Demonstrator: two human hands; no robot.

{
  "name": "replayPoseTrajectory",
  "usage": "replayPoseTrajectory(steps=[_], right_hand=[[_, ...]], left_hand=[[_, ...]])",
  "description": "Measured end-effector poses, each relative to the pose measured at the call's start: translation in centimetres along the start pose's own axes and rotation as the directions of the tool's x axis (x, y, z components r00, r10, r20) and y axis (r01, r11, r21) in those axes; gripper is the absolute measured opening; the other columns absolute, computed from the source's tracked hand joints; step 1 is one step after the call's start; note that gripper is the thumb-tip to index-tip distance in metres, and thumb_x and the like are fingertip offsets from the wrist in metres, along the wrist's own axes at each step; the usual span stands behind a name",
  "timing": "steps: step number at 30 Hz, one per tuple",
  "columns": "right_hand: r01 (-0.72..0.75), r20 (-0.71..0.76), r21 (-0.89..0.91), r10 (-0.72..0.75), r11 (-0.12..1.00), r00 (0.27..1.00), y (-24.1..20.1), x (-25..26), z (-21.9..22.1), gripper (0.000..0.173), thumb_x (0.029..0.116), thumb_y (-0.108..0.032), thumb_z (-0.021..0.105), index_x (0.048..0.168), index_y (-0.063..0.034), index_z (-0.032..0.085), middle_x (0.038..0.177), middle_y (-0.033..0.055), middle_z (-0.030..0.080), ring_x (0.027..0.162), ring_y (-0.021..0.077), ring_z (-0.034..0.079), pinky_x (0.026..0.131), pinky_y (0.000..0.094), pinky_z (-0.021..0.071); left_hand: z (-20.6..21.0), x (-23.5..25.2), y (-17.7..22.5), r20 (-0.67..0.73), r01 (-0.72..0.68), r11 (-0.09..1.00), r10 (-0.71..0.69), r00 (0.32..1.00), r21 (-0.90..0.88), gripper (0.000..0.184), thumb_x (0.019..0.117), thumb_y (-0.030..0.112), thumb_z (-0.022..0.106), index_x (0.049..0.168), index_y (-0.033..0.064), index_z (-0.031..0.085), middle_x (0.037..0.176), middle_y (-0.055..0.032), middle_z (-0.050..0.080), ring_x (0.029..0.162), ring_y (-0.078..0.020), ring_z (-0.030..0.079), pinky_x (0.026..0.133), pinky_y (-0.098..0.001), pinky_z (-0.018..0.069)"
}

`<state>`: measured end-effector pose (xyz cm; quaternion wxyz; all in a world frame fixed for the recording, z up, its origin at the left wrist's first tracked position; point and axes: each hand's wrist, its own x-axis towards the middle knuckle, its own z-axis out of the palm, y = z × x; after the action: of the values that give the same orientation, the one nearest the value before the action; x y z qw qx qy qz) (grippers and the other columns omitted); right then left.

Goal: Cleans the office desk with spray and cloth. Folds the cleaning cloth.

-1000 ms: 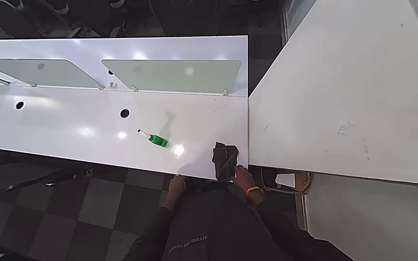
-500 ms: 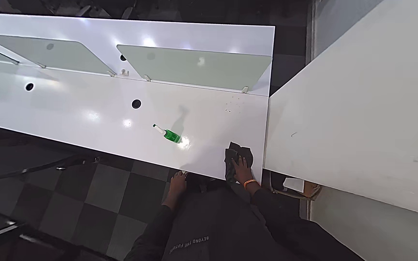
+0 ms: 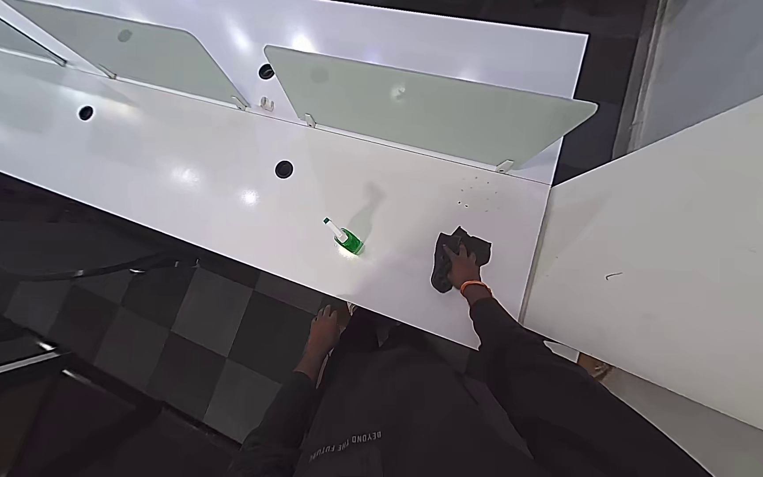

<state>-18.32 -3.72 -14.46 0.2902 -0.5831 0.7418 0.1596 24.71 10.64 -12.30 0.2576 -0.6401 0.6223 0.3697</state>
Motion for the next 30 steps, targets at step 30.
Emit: replayPoseTrajectory(steps=[30], right_hand=[[-0.06,0.035,0.099,0.057,0.993,0.998,8.7,-8.7,2.0,0.062,0.079,-0.015,0.078,0.139,-0.0186,0.064,0.163,0.0158,0.039,0.138,0.0519,0.044,0.095,0.0762,0.0454]], left_hand=[[1.0,1.8,13.2,-0.002,-0.244,0.95,0.25,0.968,0.196,0.054,0.0983,0.027,0.061,0.147,0.0056,0.053,0.167,-0.0157,0.032,0.155,-0.0375,0.028,0.116,-0.0618,0.0377]])
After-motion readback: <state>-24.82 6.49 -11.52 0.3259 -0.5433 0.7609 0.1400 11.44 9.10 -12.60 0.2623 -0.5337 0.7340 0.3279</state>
